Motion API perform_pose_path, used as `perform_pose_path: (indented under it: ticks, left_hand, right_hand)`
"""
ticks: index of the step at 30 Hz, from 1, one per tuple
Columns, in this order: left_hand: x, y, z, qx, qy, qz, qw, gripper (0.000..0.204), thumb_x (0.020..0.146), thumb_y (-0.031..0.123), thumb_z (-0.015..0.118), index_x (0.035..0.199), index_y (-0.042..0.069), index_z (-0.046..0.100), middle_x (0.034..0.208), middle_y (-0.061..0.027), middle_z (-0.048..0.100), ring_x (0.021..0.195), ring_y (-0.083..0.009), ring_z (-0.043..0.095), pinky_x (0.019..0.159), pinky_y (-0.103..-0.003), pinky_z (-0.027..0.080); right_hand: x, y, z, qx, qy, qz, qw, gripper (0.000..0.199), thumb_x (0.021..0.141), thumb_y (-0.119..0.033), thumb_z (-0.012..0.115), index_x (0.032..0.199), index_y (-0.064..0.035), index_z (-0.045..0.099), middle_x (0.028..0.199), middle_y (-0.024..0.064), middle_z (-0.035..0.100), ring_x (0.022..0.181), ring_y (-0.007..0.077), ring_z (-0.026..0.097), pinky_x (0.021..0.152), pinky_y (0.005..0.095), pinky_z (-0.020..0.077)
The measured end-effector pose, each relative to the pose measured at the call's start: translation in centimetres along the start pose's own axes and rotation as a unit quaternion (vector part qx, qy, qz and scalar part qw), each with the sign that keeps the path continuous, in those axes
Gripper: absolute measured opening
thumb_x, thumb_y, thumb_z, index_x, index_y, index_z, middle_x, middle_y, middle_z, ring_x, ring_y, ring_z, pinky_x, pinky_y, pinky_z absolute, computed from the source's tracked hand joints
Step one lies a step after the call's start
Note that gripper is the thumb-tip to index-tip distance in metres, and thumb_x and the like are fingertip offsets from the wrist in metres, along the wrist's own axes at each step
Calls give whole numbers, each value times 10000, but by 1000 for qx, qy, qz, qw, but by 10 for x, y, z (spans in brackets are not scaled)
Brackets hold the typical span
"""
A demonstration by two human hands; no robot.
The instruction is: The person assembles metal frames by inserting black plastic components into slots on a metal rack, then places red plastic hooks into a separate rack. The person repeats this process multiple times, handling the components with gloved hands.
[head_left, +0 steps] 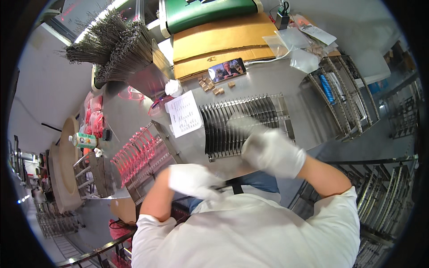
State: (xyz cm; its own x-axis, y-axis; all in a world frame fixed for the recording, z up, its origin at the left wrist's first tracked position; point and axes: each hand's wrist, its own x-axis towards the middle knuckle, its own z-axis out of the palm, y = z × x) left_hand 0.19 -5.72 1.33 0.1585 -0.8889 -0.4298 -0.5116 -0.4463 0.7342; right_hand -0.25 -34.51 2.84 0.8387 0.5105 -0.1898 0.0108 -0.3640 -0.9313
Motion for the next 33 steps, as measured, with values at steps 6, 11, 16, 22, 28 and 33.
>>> perform_pose_path:
  ticks: [6, 11, 16, 22, 28, 33]
  left_hand:
    - [-251, -51, 11, -261, 661, -111, 694, 558, 1021, 431, 505, 1361, -11, 504, 1191, -194, 604, 1011, -314, 645, 867, -453, 514]
    - [-395, -125, 49, -378, 782, 330, 369, 577, 1053, 310, 476, 1498, -54, 433, 1421, -206, 578, 1167, -340, 616, 972, -462, 527]
    - [-306, -115, 16, -366, 819, 101, 430, 451, 1042, 276, 567, 1376, -27, 568, 1164, -126, 651, 987, -181, 613, 839, -265, 536]
    - [-252, -180, -30, -380, 768, -64, 511, 331, 1060, 224, 537, 1261, -20, 636, 1112, -70, 637, 961, -122, 625, 798, -229, 506]
    - [-222, -265, -66, -244, 638, -375, 627, 388, 986, 355, 639, 1220, 54, 707, 1040, -77, 732, 884, -142, 679, 758, -296, 530]
    - [-216, -396, -90, -279, 553, -494, 610, 444, 938, 446, 697, 1162, 63, 716, 896, -54, 700, 714, -137, 592, 668, -315, 514]
  right_hand:
    - [-11, 128, -68, 181, 191, 134, 955, 545, 1046, -436, 462, 1399, -22, 500, 758, 42, 646, 632, 126, 591, 593, 279, 469]
    - [8, 135, -54, 212, 169, 283, 920, 563, 1021, -592, 427, 1144, -78, 623, 804, 52, 680, 664, 152, 599, 549, 309, 463]
    - [13, 147, -53, 143, 110, 282, 942, 616, 1025, -562, 484, 1333, -35, 564, 846, 84, 665, 610, 163, 601, 530, 308, 510]
    - [19, 124, -46, -280, 106, 279, 912, 792, 1050, -624, 398, 1609, -72, 287, 1055, 280, 715, 882, 418, 710, 830, 490, 541]
    - [30, 91, -56, -379, 238, 112, 887, 734, 1021, -438, 567, 1632, -154, 276, 1110, 211, 648, 1025, 423, 629, 910, 524, 502]
    - [53, 97, -43, -485, 294, -44, 823, 762, 981, -410, 619, 1605, -74, 338, 1541, 205, 446, 1426, 403, 404, 1184, 486, 317]
